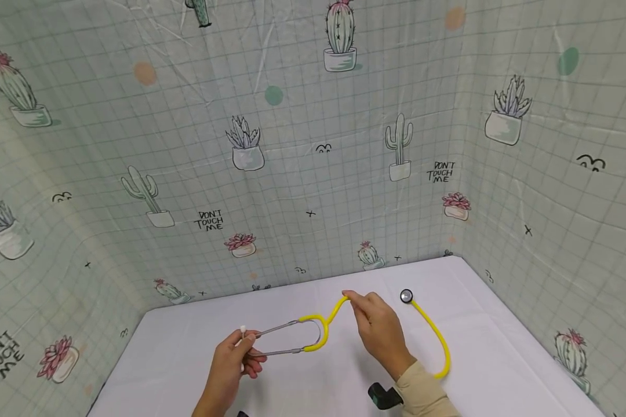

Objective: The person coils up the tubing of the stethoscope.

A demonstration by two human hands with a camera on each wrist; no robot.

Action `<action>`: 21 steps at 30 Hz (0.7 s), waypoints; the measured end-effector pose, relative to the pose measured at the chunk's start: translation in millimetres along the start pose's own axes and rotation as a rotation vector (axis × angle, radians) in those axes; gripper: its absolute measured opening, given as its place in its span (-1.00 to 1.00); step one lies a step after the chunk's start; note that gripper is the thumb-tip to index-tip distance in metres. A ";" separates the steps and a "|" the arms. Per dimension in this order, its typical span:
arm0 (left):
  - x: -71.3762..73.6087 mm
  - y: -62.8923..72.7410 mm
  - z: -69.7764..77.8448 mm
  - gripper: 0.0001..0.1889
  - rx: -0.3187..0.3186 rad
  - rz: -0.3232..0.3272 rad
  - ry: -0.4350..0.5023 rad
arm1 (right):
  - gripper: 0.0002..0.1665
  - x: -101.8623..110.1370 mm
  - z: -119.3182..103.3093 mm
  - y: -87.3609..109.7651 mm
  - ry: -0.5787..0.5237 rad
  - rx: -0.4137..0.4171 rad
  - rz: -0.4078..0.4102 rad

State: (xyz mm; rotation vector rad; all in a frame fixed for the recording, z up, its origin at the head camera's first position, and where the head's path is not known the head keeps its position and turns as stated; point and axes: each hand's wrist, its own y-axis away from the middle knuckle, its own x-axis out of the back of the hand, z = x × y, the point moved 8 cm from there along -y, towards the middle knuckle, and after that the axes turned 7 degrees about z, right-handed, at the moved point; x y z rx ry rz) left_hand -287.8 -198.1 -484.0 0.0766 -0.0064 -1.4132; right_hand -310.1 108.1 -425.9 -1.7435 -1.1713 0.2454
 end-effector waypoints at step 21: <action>-23.0 5.8 4.3 -0.65 -0.028 -0.155 -0.043 | -0.55 -13.6 -40.0 -21.1 -0.333 0.206 -0.159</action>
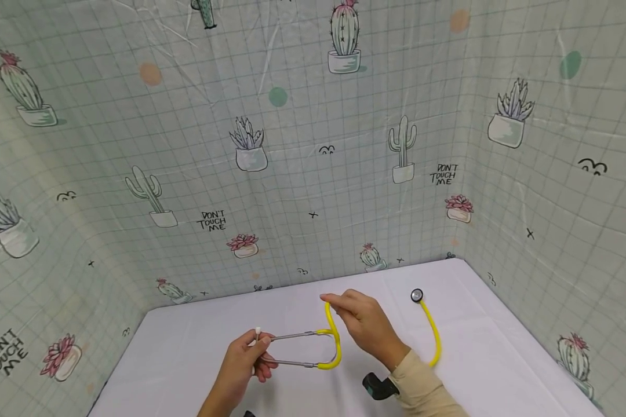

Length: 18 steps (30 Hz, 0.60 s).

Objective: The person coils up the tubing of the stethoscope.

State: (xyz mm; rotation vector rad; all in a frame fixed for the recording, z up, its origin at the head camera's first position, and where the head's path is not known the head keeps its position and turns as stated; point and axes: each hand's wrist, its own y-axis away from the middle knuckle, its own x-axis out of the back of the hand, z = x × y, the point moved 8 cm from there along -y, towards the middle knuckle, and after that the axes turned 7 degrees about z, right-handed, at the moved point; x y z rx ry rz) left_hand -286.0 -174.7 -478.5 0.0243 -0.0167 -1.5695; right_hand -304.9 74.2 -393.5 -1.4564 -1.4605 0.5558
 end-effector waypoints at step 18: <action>-12.0 1.5 11.0 -0.67 -0.044 -0.021 0.021 | -0.85 -31.0 36.3 6.8 -0.204 -0.536 -0.261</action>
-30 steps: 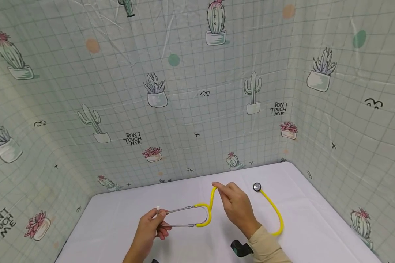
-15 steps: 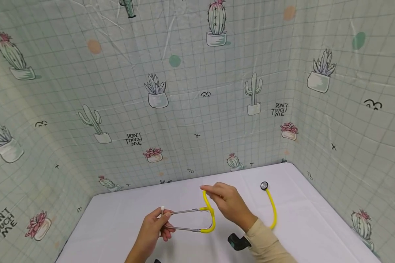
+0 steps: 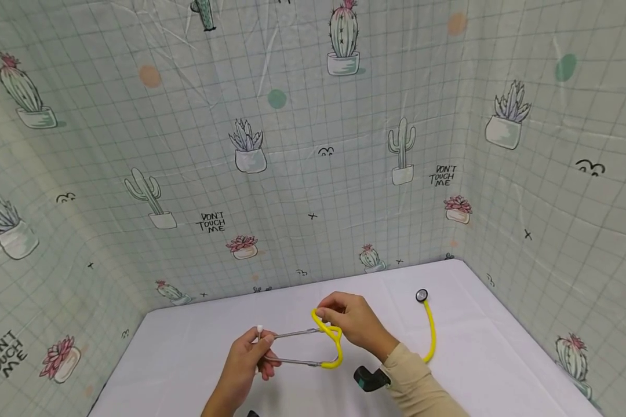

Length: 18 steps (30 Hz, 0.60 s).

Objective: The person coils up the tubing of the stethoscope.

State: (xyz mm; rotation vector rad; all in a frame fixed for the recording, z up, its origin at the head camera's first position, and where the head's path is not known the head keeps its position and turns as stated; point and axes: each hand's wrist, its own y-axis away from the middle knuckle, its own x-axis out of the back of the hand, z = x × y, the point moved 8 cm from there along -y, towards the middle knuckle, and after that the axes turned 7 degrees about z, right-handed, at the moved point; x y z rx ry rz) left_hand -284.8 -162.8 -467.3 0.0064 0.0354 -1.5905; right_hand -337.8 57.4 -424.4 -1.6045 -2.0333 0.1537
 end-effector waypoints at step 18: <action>-1.9 -1.3 13.8 -0.69 -0.139 0.100 0.056 | -0.69 -32.5 12.3 4.7 0.050 -0.097 0.076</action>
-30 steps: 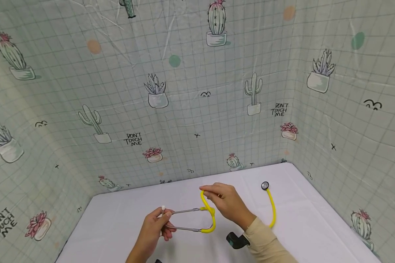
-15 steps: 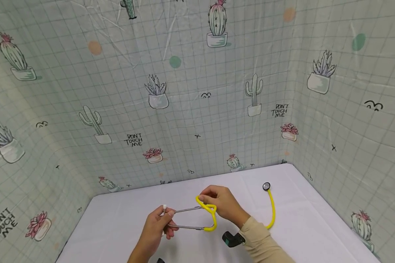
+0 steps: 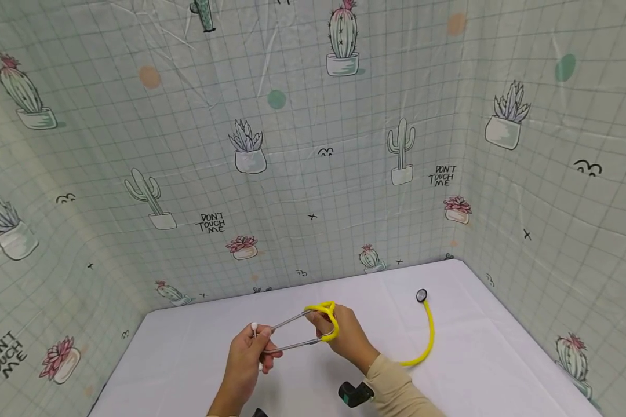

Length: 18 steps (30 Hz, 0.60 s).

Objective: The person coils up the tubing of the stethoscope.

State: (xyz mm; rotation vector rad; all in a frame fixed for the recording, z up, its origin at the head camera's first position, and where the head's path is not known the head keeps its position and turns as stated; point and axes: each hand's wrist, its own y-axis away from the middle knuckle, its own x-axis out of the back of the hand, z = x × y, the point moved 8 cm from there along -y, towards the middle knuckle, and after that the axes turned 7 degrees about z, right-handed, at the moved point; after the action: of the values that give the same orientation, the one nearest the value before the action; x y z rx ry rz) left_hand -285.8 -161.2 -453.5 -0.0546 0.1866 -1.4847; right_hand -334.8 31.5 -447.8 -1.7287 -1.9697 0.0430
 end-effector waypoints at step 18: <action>7.3 -3.3 -6.0 -0.77 -0.017 0.322 -0.007 | -0.77 -15.7 -4.1 16.1 0.016 -0.039 0.007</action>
State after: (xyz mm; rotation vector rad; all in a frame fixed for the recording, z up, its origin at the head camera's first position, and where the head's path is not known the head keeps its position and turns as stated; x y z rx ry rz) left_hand -289.4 -168.3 -459.5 -0.0413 0.1927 -1.1616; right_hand -317.6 18.5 -455.5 -1.7549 -1.9651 -0.0074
